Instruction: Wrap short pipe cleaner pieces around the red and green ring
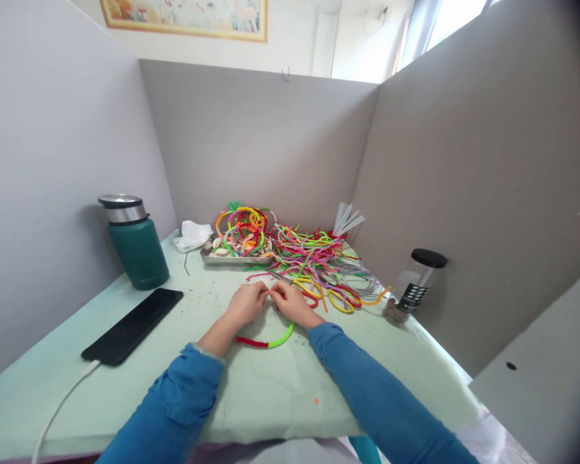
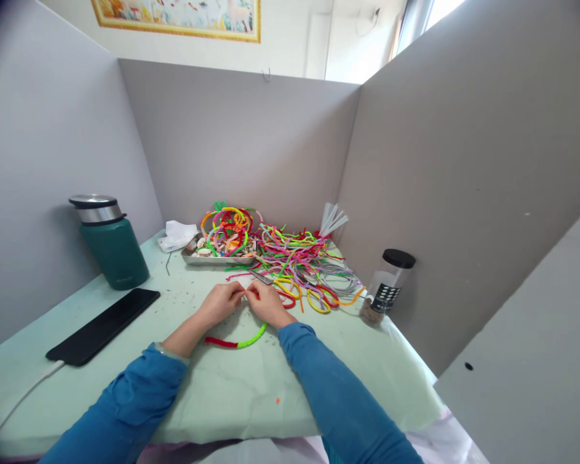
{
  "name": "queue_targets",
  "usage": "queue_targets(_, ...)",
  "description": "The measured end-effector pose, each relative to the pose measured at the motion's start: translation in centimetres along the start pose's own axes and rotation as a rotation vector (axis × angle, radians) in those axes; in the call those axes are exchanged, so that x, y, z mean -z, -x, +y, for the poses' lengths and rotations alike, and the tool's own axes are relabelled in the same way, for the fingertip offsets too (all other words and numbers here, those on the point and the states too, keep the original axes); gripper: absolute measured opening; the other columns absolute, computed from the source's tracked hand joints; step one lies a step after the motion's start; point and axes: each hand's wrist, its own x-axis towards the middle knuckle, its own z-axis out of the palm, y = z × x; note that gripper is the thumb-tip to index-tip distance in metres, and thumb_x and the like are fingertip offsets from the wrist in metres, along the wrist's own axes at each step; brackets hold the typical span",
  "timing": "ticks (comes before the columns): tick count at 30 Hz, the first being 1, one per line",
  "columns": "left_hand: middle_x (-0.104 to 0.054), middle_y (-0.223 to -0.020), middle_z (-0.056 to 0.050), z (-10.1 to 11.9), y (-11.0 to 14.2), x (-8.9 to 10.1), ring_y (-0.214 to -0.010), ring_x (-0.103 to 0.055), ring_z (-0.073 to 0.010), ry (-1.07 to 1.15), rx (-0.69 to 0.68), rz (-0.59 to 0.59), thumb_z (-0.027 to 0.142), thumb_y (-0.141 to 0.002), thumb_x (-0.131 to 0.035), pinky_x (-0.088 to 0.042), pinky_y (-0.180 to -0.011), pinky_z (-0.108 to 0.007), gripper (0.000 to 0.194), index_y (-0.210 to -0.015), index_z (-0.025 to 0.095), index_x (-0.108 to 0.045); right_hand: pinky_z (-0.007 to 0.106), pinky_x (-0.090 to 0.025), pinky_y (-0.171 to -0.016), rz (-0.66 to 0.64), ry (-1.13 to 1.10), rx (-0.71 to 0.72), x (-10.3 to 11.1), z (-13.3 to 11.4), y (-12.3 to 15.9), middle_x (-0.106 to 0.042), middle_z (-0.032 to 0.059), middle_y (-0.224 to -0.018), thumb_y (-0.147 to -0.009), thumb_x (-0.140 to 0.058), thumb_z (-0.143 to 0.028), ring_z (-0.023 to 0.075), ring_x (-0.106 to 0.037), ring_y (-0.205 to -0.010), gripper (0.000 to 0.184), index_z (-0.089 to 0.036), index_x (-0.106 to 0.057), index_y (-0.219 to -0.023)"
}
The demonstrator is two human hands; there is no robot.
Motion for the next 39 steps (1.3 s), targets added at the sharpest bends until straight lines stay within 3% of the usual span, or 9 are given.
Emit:
queue_targets(17, -0.067, -0.082, -0.005, -0.14, -0.12, 0.07, -0.075, -0.058, -0.0154, -0.015, -0.053, 0.006, 0.027, -0.084, -0.045, -0.036, -0.065, -0.024, 0.023, -0.086, 0.02, -0.067, 0.021, -0.03, -0.055, 0.019, -0.013, -0.003, -0.04, 0.07, 0.0, -0.057, -0.0018, -0.065, -0.081, -0.046, -0.022, 0.0112, -0.047, -0.06, 0.012, -0.017, -0.056, -0.075)
queue_targets(24, -0.064, -0.088, -0.007, -0.36, -0.23, -0.16, -0.082, -0.058, -0.0163, -0.042, -0.086, 0.067, 0.028, -0.085, -0.046, -0.038, -0.072, -0.025, 0.023, -0.086, 0.018, -0.066, 0.021, -0.031, -0.055, 0.021, -0.014, -0.003, -0.04, 0.06, 0.0, -0.056, -0.0019, -0.064, -0.082, -0.045, -0.022, 0.0112, -0.047, -0.059, 0.013, -0.017, -0.056, -0.076)
queue_targets(39, -0.064, -0.087, -0.006, -0.22, -0.22, -0.12, -0.081, -0.057, -0.0157, -0.024, -0.055, 0.022, 0.029, -0.086, -0.045, -0.038, -0.07, -0.024, 0.022, -0.085, 0.017, -0.063, 0.021, -0.031, -0.055, 0.024, -0.018, 0.007, -0.02, 0.02, 0.02, -0.055, -0.0024, -0.063, -0.081, -0.045, -0.022, 0.0112, -0.047, -0.059, 0.013, -0.018, -0.056, -0.075)
